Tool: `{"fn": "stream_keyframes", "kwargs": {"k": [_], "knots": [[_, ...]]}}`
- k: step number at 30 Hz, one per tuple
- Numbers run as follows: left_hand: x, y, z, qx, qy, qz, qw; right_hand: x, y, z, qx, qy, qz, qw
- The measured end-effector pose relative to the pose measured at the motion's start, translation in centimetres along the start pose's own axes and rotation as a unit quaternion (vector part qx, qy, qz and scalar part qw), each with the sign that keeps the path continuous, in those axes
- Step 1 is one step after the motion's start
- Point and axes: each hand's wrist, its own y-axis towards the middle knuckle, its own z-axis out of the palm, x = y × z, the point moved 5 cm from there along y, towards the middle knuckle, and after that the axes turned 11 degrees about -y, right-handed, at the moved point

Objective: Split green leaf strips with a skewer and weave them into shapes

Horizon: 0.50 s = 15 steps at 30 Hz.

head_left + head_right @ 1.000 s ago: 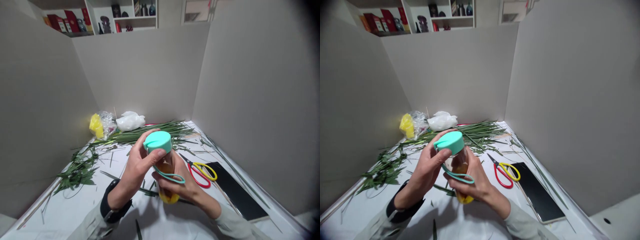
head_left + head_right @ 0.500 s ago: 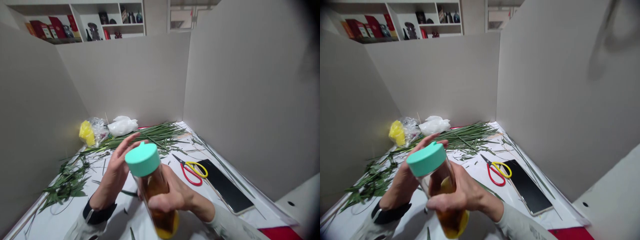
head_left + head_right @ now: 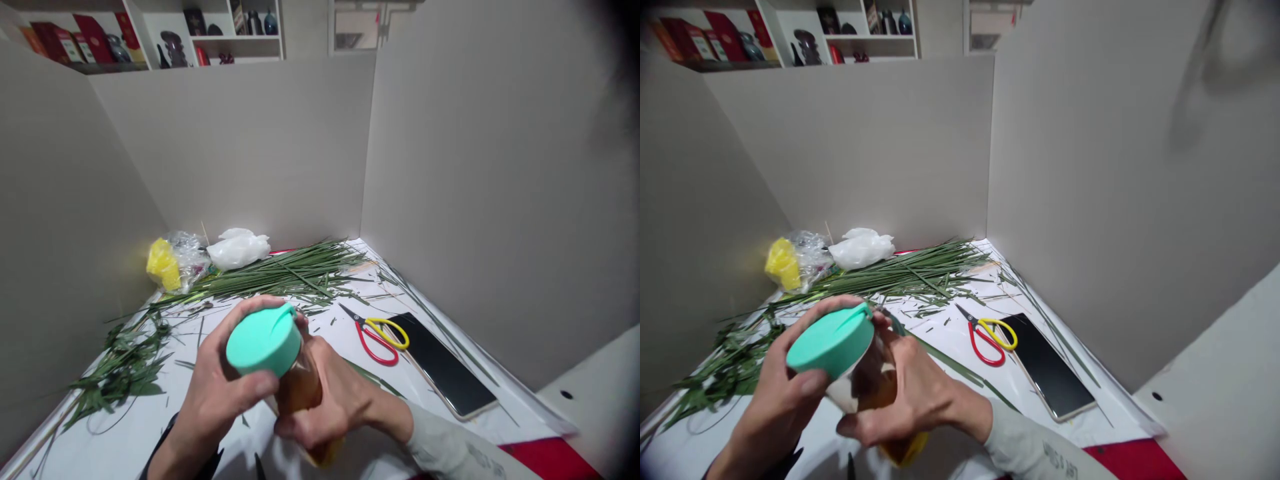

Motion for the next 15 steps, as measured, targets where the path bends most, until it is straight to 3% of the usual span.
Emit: {"fn": "stream_keyframes", "kwargs": {"k": [3,7,9,11,15], "knots": [[-0.3,-0.7,-0.2,-0.011,0.002,-0.009,1.0,0.6,-0.1,0.3,0.007,-0.028,-0.024,0.999],[0.1,-1.5,-1.7,-0.045,0.041,0.004,0.998,0.3,0.4,-1.1,0.005,0.014,0.033,0.999],[0.6,-1.8,-3.2,-0.043,0.087,0.013,0.995,-0.1,1.4,-4.2,-0.044,-0.008,0.05,0.998],[1.5,-2.1,-5.0,-0.033,0.19,-0.004,0.981,-1.1,3.0,-8.7,-0.132,-0.032,0.058,0.989],[2.8,-2.6,-8.0,-0.023,0.388,0.04,0.921,-5.9,6.3,-19.1,-0.298,-0.153,0.123,0.934]]}}
